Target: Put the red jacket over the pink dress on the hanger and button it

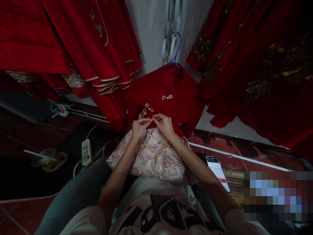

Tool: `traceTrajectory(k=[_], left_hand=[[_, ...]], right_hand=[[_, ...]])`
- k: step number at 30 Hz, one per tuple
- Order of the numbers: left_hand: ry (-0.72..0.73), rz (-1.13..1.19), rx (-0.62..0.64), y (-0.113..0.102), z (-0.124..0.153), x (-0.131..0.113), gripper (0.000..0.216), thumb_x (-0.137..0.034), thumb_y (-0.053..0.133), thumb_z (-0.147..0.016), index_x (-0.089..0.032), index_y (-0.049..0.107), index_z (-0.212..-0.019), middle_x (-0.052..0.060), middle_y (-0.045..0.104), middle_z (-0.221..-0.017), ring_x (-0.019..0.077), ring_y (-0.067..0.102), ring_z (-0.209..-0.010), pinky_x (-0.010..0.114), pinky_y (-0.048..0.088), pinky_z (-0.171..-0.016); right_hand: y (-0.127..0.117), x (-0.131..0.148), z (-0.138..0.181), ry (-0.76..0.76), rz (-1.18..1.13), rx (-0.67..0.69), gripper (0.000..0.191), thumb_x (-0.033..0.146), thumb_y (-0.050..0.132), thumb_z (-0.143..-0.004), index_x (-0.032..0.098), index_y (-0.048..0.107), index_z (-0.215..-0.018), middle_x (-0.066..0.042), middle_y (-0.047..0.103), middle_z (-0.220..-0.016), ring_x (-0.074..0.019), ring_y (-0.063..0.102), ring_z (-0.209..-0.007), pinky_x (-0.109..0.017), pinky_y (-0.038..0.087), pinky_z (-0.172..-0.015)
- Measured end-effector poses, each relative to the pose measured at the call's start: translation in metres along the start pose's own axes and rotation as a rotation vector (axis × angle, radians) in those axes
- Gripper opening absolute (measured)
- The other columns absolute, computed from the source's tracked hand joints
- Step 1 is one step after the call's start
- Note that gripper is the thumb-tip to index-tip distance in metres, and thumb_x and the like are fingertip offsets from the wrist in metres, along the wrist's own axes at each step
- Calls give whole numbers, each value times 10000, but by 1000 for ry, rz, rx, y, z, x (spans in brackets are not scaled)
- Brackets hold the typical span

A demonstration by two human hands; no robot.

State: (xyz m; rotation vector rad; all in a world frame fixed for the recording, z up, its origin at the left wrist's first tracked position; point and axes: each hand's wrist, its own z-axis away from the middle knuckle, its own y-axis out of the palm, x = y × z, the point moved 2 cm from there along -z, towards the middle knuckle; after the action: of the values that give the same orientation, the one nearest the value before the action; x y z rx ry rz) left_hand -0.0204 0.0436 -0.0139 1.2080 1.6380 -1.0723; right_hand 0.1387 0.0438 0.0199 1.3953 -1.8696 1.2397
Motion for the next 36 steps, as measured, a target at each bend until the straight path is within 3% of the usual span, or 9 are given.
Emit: traceTrajectory(k=[3, 6, 12, 22, 36], left_hand=[[-1, 42, 12, -1, 1, -3, 229, -249, 748, -651, -168, 712, -861, 56, 733, -844, 137, 666, -725, 290, 537, -742], [-11, 35, -74, -3, 4, -7, 307, -187, 763, -596, -168, 652, -882, 29, 695, -820, 105, 631, -687, 243, 516, -690], [44, -59, -108, 1, 8, -13, 225, -253, 742, -665, -178, 628, -844, 40, 679, -882, 113, 611, -727, 256, 504, -713], [175, -168, -87, 5, 16, -12, 197, -344, 660, -798, -196, 657, -928, 43, 671, -925, 140, 625, -810, 287, 512, -779], [145, -5, -171, 12, 21, -10, 189, -337, 701, -768, -174, 625, -827, 11, 652, -781, 122, 622, -728, 252, 504, -719]], right_hand=[[-7, 7, 2, 10, -41, 24, 176, 217, 605, -809, 181, 685, -961, -43, 703, -904, -113, 648, -695, -216, 549, -616], [-19, 13, 7, 37, -67, -52, 186, 263, 579, -830, 192, 669, -976, -47, 698, -956, -113, 640, -693, -216, 540, -591], [-36, 10, 18, 80, -98, -177, 177, 311, 567, -849, 192, 659, -942, -46, 690, -875, -133, 637, -692, -243, 538, -611], [-24, 4, 20, 20, 4, -18, 253, 240, 570, -840, 197, 692, -1058, -53, 665, -916, -128, 617, -744, -215, 510, -593], [-17, 5, 24, -53, 40, 11, 197, 238, 664, -811, 208, 688, -1004, -28, 686, -898, -142, 582, -767, -262, 470, -702]])
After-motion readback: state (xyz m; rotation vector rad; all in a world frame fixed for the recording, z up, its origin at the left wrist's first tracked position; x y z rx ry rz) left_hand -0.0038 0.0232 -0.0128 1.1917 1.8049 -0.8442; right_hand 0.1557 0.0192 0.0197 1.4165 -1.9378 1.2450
